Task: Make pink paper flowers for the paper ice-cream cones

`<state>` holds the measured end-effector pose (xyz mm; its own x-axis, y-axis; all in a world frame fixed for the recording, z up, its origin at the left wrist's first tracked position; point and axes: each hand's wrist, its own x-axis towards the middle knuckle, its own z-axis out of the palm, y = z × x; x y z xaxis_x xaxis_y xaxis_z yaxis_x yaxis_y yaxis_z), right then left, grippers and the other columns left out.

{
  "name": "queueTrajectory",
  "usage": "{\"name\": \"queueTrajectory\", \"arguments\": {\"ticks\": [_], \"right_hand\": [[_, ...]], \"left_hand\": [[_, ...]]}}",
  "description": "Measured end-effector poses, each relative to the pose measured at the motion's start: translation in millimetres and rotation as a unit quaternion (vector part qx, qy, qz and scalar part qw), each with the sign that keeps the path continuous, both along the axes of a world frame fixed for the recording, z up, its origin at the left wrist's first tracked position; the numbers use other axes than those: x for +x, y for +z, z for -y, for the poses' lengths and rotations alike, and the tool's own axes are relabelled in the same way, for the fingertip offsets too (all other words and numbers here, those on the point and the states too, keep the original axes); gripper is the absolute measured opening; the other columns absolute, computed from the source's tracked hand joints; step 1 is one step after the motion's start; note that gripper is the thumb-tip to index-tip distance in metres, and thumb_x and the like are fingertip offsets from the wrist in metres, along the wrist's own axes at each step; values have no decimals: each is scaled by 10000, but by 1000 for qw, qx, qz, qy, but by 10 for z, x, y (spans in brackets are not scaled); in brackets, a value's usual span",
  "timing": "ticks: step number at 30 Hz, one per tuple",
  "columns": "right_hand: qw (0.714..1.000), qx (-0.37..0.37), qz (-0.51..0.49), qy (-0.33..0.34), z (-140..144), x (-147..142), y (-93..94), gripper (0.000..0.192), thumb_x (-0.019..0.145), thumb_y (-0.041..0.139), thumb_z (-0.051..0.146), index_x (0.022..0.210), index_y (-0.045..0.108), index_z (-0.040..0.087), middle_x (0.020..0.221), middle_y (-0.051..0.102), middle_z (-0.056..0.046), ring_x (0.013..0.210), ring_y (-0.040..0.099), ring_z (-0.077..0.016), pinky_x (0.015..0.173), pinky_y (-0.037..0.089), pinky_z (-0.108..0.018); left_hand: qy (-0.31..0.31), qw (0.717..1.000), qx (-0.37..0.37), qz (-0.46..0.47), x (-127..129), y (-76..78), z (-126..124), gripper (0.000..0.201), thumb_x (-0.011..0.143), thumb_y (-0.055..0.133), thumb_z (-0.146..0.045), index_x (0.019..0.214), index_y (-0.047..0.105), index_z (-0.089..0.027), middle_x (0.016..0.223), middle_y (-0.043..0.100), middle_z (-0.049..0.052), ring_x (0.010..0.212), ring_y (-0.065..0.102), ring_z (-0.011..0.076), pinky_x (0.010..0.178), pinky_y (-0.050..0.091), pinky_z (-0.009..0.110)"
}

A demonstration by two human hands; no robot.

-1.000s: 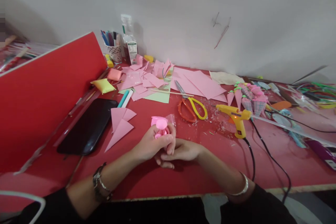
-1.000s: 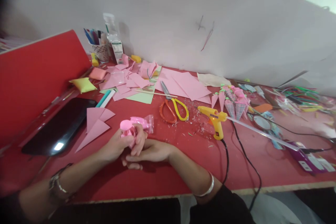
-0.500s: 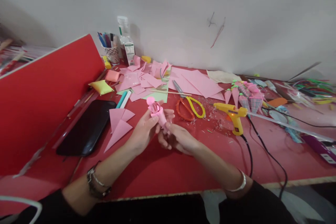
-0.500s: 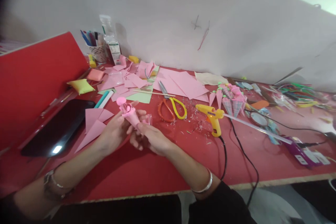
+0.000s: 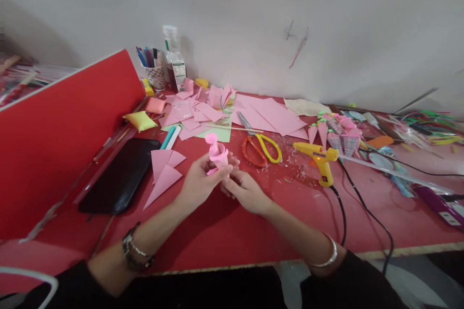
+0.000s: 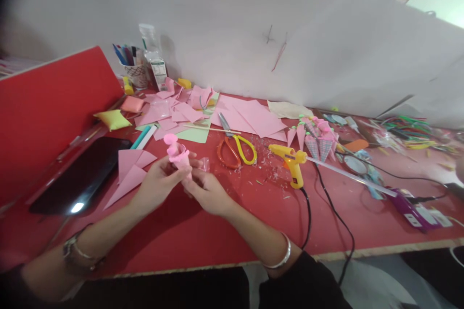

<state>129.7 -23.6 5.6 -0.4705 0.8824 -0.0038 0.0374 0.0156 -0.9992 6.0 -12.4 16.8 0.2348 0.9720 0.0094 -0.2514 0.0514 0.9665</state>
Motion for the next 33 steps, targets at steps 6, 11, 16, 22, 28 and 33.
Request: {"name": "queueTrajectory", "arguments": {"ticks": [6, 11, 16, 22, 28, 33], "right_hand": [[998, 2, 38, 41, -15, 38, 18, 436, 765, 374, 565, 618, 434, 159, 475, 441, 54, 415, 383, -43, 432, 312, -196], [993, -56, -53, 88, -18, 49, -21, 433, 797, 350, 536, 611, 440, 156, 406, 434, 70, 363, 362, -37, 417, 294, -194], [980, -111, -78, 146, -12, 66, -33, 381, 815, 354, 497, 703, 461, 149, 372, 420, 95, 335, 327, -34, 410, 259, -197], [977, -114, -41, 175, -12, 65, -28, 391, 830, 337, 478, 691, 482, 142, 370, 431, 90, 353, 351, -35, 453, 298, -211], [977, -102, -23, 187, 1, 57, 19, 392, 826, 357, 468, 665, 491, 137, 383, 433, 89, 368, 342, -34, 498, 312, -229], [973, -117, -42, 196, 17, 59, 15, 385, 832, 358, 461, 707, 503, 127, 377, 430, 90, 366, 342, -34, 498, 303, -223]], "left_hand": [[-6, 999, 20, -24, -11, 21, 10, 219, 608, 667, -285, 757, 612, -134, 742, 661, 42, 671, 605, 152, 616, 495, 246], [-32, 999, 15, -18, -20, 36, 12, 360, 609, 648, -255, 937, 560, -135, 723, 645, 11, 475, 507, 63, 499, 453, 186], [-67, 997, 16, 21, -38, -15, -16, 370, 667, 573, -350, 971, 505, -151, 765, 635, 22, 400, 474, 45, 398, 401, 177], [-26, 998, 15, 51, -53, -7, -11, 159, 713, 519, -312, 772, 488, -168, 557, 564, -34, 499, 546, 91, 447, 463, 184], [-65, 996, 6, 62, -44, 43, 28, 182, 706, 504, -305, 627, 408, -172, 496, 492, -57, 407, 501, 81, 259, 380, 138], [-86, 991, -7, 107, -40, 18, 22, 205, 695, 547, -343, 684, 431, -173, 501, 484, -65, 397, 494, 82, 254, 373, 139]]}}
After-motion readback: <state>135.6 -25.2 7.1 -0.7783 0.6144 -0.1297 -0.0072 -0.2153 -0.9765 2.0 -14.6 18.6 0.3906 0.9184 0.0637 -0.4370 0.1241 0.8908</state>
